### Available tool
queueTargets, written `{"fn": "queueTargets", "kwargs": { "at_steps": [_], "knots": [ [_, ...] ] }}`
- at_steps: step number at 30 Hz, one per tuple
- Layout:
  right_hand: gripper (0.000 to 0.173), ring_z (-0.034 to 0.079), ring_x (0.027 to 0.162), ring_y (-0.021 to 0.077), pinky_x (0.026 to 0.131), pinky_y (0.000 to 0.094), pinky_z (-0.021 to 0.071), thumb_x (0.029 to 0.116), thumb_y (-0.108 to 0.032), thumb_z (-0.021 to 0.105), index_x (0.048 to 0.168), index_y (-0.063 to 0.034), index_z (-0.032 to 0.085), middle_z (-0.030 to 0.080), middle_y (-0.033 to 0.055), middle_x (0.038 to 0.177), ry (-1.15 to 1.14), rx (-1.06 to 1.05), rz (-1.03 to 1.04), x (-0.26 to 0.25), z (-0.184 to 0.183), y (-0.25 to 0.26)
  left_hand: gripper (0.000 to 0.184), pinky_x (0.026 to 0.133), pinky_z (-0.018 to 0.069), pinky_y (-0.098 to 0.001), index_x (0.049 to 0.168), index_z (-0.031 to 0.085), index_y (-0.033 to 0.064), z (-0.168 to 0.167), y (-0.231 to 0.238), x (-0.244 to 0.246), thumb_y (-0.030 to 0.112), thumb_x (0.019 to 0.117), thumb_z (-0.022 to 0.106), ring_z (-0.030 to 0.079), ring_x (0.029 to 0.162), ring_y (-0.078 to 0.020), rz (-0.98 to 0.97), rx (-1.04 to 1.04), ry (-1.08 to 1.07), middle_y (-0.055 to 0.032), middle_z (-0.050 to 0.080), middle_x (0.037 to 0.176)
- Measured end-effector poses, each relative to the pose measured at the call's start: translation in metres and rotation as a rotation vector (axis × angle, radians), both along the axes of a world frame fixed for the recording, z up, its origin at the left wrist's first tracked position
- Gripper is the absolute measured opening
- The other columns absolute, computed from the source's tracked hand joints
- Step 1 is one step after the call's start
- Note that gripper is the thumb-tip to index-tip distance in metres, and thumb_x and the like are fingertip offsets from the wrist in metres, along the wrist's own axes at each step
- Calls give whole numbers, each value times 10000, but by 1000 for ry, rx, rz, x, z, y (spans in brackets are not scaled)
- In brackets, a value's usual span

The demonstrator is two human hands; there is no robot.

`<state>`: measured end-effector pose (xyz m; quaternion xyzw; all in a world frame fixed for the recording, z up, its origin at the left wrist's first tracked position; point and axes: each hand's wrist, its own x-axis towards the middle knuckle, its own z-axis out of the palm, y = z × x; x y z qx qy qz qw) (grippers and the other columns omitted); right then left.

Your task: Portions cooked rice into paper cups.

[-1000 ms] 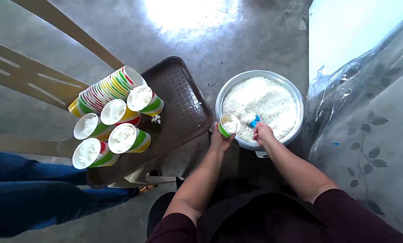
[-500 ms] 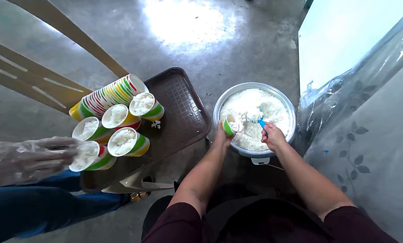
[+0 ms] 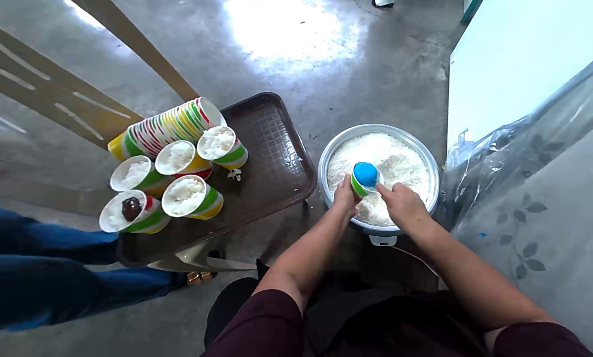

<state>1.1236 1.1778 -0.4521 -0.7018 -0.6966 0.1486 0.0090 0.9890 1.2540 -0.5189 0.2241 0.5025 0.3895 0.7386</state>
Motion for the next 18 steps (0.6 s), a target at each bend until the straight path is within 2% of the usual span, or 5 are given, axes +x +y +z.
{"fn": "queueTargets", "kwargs": {
  "at_steps": [3, 5, 7, 14, 18],
  "knots": [
    [421, 663, 989, 463, 844, 583, 542, 1079, -138, 470, 1484, -199, 566, 650, 282, 1062, -12, 61, 8, 3, -7, -4, 508, 772, 543, -376, 1492, 376, 119, 7, -3, -8, 454, 1114, 321, 637, 885, -220, -34, 5, 29, -155, 614, 1209],
    [394, 671, 931, 471, 816, 584, 547, 1067, -122, 491, 1437, -167, 617, 656, 289, 991, 25, 150, 47, 6, -15, -9, 538, 825, 538, -406, 1545, 335, 144, 15, -5, -17, 435, 1098, 404, 635, 964, -249, -115, 37, -16, -180, 570, 1328],
    [383, 666, 912, 465, 820, 584, 546, 1059, -108, 498, 1413, -138, 639, 652, 285, 954, 95, 205, 70, 9, -22, -13, 552, 855, 551, -414, 1547, 333, 130, 15, -9, -20, 375, 1079, 492, 642, 1030, -270, -162, 69, -35, -197, 559, 1356],
    [361, 657, 822, 427, 769, 547, 551, 1046, -111, 506, 1363, -103, 679, 633, 253, 871, 179, 398, 53, 14, -43, -25, 489, 784, 538, -399, 1379, 511, 83, 24, -10, -9, 456, 1087, 388, 629, 922, -233, -85, -57, -45, -145, 613, 1195],
    [362, 646, 774, 398, 726, 521, 555, 1032, -95, 509, 1345, -89, 691, 618, 234, 840, 239, 523, 64, 15, -52, -29, 513, 766, 536, -397, 1381, 505, 91, 25, -7, -7, 484, 1075, 383, 627, 907, -240, -54, -99, -16, -156, 614, 1185]
  ]
}}
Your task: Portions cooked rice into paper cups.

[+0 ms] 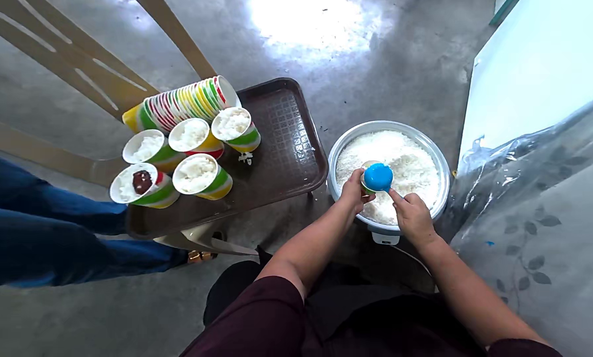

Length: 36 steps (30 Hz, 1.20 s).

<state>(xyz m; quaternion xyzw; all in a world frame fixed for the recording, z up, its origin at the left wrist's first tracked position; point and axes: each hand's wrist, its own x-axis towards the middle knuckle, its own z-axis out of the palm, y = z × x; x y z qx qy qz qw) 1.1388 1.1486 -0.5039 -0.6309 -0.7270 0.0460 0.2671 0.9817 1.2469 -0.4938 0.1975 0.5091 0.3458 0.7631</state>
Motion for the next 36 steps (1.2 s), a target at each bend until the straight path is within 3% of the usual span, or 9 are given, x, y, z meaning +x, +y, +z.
{"fn": "queueTargets", "kwargs": {
  "at_steps": [5, 17, 18, 20, 22, 24, 26, 31, 36],
  "knots": [
    [383, 630, 784, 362, 727, 488, 544, 1033, -115, 497, 1375, -90, 668, 630, 230, 882, 84, 117, -17, 4, 2, -1, 511, 807, 543, -430, 1394, 501, 109, -2, 0, -2, 486, 1073, 376, 631, 981, -257, -21, 19, -50, -148, 602, 1232],
    [393, 630, 850, 372, 792, 499, 542, 1055, -134, 476, 1408, -51, 628, 643, 256, 952, 136, 29, -42, 12, 10, -3, 573, 849, 550, -489, 1430, 476, 96, 5, -1, -2, 522, 1077, 328, 637, 1067, -304, -45, 11, -82, -175, 599, 1300],
    [396, 632, 872, 360, 814, 498, 539, 1061, -136, 474, 1419, -47, 616, 650, 258, 976, 202, -44, -56, 11, 12, -4, 589, 847, 554, -485, 1435, 467, 93, 6, -2, -2, 533, 1078, 307, 640, 1067, -307, -52, 7, -90, -181, 598, 1297],
    [403, 606, 800, 213, 774, 373, 524, 1064, -127, 455, 1421, -2, 593, 662, 187, 953, 454, -130, -119, 10, 17, -5, 617, 847, 555, -484, 1432, 466, 77, 12, -3, -1, 549, 1080, 284, 642, 1064, -316, -58, 1, -102, -196, 600, 1290],
    [417, 570, 646, 32, 663, 207, 534, 1058, -98, 406, 1435, 46, 510, 597, -1, 802, 886, -121, -154, 8, 18, -2, 615, 839, 560, -472, 1417, 481, 67, 20, -3, -4, 545, 1083, 286, 652, 1042, -298, -69, 22, -98, -189, 617, 1260],
    [408, 564, 573, 29, 593, 210, 548, 1083, -87, 326, 1475, -4, 401, 562, -76, 738, 1296, -135, -168, 11, 22, 1, 609, 808, 566, -443, 1401, 493, 62, 35, -6, -7, 542, 1087, 287, 660, 987, -269, -96, 66, -88, -172, 634, 1204],
    [404, 556, 548, 39, 535, 207, 533, 1110, -113, 283, 1500, -51, 365, 558, -73, 748, 1464, -188, -234, 12, 20, 5, 617, 750, 576, -416, 1368, 501, 37, 59, -11, -19, 541, 1092, 277, 666, 905, -253, -110, 115, -75, -172, 642, 1126],
    [406, 508, 496, 26, 478, 182, 486, 1121, -152, 324, 1508, -45, 379, 520, -64, 740, 1363, -311, -418, 15, 0, 12, 598, 682, 589, -356, 1382, 485, 72, 121, -22, -84, 520, 1101, 206, 689, 837, -221, -138, 290, -26, -157, 664, 1105],
    [414, 487, 491, 24, 469, 176, 460, 1123, -179, 358, 1513, -51, 407, 505, -39, 754, 1240, -409, -480, 13, -2, 14, 589, 713, 603, -397, 1405, 500, 83, 140, -17, -175, 538, 1089, 299, 704, 855, -244, 121, 319, 300, -156, 685, 1136]
  ]
}}
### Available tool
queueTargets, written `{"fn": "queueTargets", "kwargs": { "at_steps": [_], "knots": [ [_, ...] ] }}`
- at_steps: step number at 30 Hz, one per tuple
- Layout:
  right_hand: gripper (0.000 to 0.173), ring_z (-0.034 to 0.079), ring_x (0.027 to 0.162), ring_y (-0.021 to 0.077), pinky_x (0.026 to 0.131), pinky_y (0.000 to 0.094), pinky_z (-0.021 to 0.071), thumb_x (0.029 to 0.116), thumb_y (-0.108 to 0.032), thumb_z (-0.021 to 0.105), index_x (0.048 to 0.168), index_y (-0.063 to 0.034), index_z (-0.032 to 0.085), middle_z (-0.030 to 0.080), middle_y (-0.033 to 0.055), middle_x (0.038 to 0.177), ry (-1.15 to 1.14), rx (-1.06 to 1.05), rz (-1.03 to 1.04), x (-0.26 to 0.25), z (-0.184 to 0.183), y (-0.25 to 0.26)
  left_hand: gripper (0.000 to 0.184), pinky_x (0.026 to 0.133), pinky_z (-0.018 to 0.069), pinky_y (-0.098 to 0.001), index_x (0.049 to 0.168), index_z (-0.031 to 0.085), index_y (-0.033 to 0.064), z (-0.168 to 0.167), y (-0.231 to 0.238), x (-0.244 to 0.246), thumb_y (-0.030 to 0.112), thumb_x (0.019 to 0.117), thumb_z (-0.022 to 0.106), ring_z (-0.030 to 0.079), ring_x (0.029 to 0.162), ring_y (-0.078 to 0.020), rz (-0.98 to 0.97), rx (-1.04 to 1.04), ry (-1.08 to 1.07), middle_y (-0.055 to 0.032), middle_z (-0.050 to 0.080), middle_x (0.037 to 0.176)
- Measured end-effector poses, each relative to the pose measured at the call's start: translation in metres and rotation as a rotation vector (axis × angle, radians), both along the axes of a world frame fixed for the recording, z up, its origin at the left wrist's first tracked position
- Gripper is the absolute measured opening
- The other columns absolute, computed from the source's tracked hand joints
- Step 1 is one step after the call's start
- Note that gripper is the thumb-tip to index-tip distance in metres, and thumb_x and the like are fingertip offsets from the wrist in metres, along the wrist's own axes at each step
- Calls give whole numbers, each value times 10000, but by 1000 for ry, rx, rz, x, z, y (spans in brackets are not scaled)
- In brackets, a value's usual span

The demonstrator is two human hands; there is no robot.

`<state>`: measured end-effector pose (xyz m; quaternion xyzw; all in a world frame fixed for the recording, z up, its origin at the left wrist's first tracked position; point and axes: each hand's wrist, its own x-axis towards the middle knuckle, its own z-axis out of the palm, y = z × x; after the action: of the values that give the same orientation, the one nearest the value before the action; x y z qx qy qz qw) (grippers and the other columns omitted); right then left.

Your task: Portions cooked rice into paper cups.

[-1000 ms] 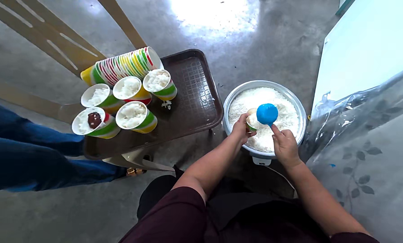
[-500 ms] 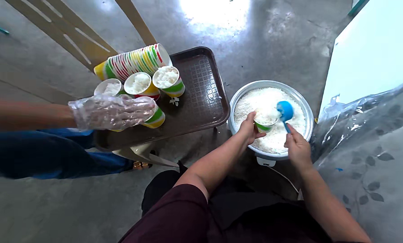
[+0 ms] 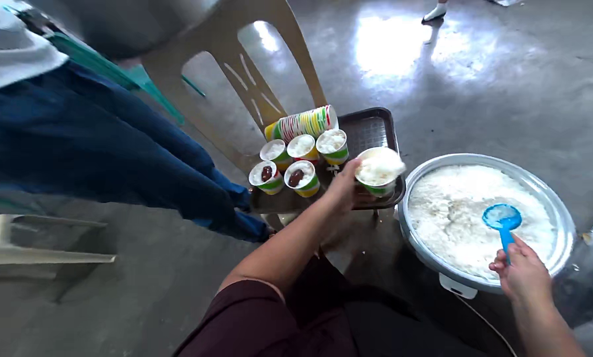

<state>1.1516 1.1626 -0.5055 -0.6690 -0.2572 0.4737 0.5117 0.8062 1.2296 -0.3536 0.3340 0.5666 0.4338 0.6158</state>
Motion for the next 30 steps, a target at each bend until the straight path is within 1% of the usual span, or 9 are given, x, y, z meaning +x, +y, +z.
{"fn": "queueTargets", "kwargs": {
  "at_steps": [5, 8, 11, 13, 15, 19, 24, 27, 30],
  "knots": [
    [408, 478, 484, 19, 464, 172, 451, 1121, -171, 363, 1499, -37, 437, 499, -36, 741, -38, 1, 35, -3, -3, 0, 551, 879, 579, -476, 1439, 479, 13, -2, -2, -47, 436, 1119, 329, 671, 1084, -309, 220, -56, 243, -216, 600, 1333],
    [413, 485, 486, 17, 462, 167, 453, 1117, -166, 363, 1502, -35, 439, 499, -36, 741, -54, 10, 43, -4, -2, 0, 605, 1166, 384, -534, 1606, 253, 66, 3, -37, -44, 404, 1116, 359, 404, 1461, -313, 247, 39, 239, -182, 317, 1634],
    [415, 481, 485, 17, 459, 171, 448, 1121, -189, 369, 1500, -37, 441, 498, -33, 737, -82, 9, 50, -3, -5, 2, 774, 1181, 389, -481, 1641, 95, 59, 12, -67, -36, 274, 1044, 539, 353, 1503, -285, 18, 289, 556, -200, 208, 1678],
    [414, 481, 489, 23, 467, 178, 449, 1121, -194, 376, 1500, -44, 447, 497, -28, 735, -98, -3, 59, -3, -8, 3, 759, 1176, 378, -511, 1563, 372, 25, 10, -60, -35, 284, 943, 726, 324, 1511, -369, -189, 574, 1056, -257, 229, 1657],
    [413, 478, 496, 35, 473, 192, 447, 1119, -185, 381, 1497, -37, 457, 494, -14, 745, -134, -17, 75, -5, -10, 5, 609, 1184, 245, -666, 1452, 590, 223, 1, -36, -41, 376, 891, 770, 245, 1515, -487, -321, 789, 1497, -244, 268, 1651],
    [421, 467, 520, 56, 492, 226, 442, 1114, -186, 387, 1506, -47, 459, 489, 13, 770, -215, -48, 104, -1, -14, 6, 495, 1180, 32, -747, 1312, 700, 248, 17, 6, -48, 575, 945, 641, 73, 1565, -451, -616, 519, 1763, -101, 168, 1717],
    [426, 503, 645, 177, 594, 364, 459, 1125, -197, 371, 1514, -52, 467, 556, 134, 893, -440, -173, 179, 10, -14, 4, 463, 1204, 240, -640, 1419, 618, 199, 65, 92, -55, 243, 966, 700, 255, 1520, -457, -492, 651, 1551, -205, 307, 1648],
    [429, 588, 1237, 472, 1064, 626, 415, 1114, -122, 371, 1508, 19, 468, 585, 346, 1354, -646, -221, 319, 21, -21, 3, 475, 1148, 297, -700, 1359, 664, 202, 56, 163, -71, 12, 924, 646, 289, 1497, -483, -515, 466, 1776, -178, 346, 1637],
    [435, 505, 1366, 477, 1154, 613, 347, 1103, -102, 362, 1499, 43, 467, 533, 340, 1437, -717, -230, 399, 26, -26, 0, 574, 971, 403, -783, 1407, 622, 255, 34, 195, -90, 116, 871, 773, 395, 1384, -563, -504, 197, 1833, -197, 298, 1650]
  ]
}}
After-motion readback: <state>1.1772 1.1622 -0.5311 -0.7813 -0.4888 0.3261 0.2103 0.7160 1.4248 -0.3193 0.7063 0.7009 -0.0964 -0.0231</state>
